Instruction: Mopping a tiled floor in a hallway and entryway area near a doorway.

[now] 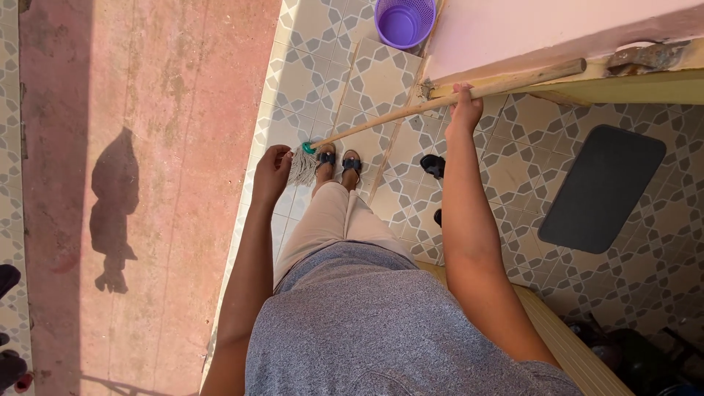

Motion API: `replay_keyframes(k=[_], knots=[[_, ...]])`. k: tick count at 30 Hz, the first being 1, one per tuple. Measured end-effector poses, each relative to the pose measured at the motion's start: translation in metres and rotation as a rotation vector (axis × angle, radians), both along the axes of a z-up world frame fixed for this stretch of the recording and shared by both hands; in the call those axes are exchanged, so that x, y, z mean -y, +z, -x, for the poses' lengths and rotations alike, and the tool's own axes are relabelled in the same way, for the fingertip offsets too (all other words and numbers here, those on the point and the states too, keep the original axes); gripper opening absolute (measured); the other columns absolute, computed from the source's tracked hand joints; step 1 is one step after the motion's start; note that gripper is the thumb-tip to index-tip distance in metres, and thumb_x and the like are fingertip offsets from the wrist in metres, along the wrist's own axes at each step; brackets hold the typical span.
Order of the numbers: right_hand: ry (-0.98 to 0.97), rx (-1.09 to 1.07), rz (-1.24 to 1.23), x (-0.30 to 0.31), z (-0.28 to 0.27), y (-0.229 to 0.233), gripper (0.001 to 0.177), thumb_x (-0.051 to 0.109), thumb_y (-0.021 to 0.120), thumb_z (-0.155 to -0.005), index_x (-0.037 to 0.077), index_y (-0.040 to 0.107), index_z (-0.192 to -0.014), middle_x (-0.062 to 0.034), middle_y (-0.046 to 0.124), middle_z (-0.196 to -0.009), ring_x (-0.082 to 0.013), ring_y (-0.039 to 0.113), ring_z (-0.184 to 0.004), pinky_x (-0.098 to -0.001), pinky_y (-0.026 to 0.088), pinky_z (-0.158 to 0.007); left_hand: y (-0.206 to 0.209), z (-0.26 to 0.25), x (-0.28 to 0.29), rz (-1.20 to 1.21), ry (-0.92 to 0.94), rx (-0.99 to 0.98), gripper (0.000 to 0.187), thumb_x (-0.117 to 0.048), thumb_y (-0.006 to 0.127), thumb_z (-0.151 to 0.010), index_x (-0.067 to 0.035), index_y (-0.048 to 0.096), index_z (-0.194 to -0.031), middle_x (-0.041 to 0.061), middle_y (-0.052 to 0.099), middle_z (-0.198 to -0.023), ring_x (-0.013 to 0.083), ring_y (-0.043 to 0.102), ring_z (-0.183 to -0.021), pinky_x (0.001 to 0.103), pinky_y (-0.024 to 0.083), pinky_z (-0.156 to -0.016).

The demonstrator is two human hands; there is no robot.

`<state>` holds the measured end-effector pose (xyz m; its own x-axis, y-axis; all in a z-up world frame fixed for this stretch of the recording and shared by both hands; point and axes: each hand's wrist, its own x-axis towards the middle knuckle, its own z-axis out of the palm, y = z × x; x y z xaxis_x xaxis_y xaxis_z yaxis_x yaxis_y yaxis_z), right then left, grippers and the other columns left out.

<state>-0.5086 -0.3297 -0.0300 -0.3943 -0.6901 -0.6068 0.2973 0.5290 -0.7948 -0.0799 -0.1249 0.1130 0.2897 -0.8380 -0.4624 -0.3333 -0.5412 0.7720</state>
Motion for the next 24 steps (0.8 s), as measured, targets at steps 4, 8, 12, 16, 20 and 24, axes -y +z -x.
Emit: replay_keyframes(k=[4,8,12,16,20,24], knots=[[-0.091,0.059,0.165,-0.024,-0.03,0.024,0.019,0.028,0.067,-0.099,0.014,0.064,-0.112,-0.0014,0.072,-0.114,-0.0106,0.067,-0.106,-0.0324,0.046,-0.097,-0.003,-0.013,-0.013,-0.063,0.036,0.041,0.031,-0.023,0.062,-0.101,0.0,0.064,-0.122,0.014,0.075,-0.112,0.0242,0.073,-0.101,0.035,0.056,-0.087],[-0.063,0.089,0.327,-0.044,-0.055,0.04,0.018,0.024,0.068,-0.1,0.009,0.065,-0.11,-0.0046,0.072,-0.109,-0.0144,0.067,-0.106,-0.0324,0.051,-0.099,-0.012,-0.033,-0.014,-0.054,0.038,0.077,0.03,-0.022,0.061,-0.102,0.0,0.065,-0.122,0.014,0.075,-0.112,0.0232,0.073,-0.101,0.034,0.056,-0.088],[-0.003,0.031,0.359,-0.062,-0.076,0.06,0.02,0.024,0.069,-0.105,0.006,0.063,-0.11,-0.0064,0.071,-0.105,-0.015,0.064,-0.105,-0.0336,0.049,-0.1,-0.026,-0.051,-0.01,-0.03,0.059,0.016,0.027,-0.02,0.06,-0.104,0.0,0.064,-0.12,0.013,0.075,-0.111,0.0211,0.073,-0.103,0.033,0.056,-0.091],[0.011,0.005,0.445,-0.076,-0.096,0.077,0.019,0.024,0.067,-0.105,0.007,0.06,-0.11,-0.0079,0.072,-0.103,-0.0172,0.067,-0.108,-0.0366,0.049,-0.107,-0.044,-0.068,-0.008,-0.026,0.026,-0.014,0.025,-0.02,0.059,-0.105,0.0,0.064,-0.119,0.012,0.075,-0.111,0.0196,0.073,-0.104,0.032,0.056,-0.093],[-0.009,0.119,0.457,-0.092,-0.124,0.075,0.018,0.022,0.066,-0.105,0.006,0.058,-0.109,-0.0059,0.068,-0.101,-0.0186,0.068,-0.111,-0.0392,0.05,-0.11,-0.103,-0.093,-0.019,-0.043,-0.013,-0.025,0.026,-0.019,0.059,-0.103,0.0,0.065,-0.119,0.013,0.075,-0.11,0.0206,0.073,-0.104,0.033,0.056,-0.092],[0.106,0.038,0.65,-0.121,-0.166,0.063,0.018,0.021,0.066,-0.11,0.005,0.059,-0.106,-0.0065,0.067,-0.096,-0.0179,0.066,-0.099,-0.0397,0.053,-0.106,-0.172,-0.123,-0.03,0.019,-0.158,-0.016,0.027,-0.021,0.06,-0.104,0.0,0.065,-0.12,0.014,0.075,-0.111,0.0221,0.073,-0.105,0.034,0.056,-0.092]])
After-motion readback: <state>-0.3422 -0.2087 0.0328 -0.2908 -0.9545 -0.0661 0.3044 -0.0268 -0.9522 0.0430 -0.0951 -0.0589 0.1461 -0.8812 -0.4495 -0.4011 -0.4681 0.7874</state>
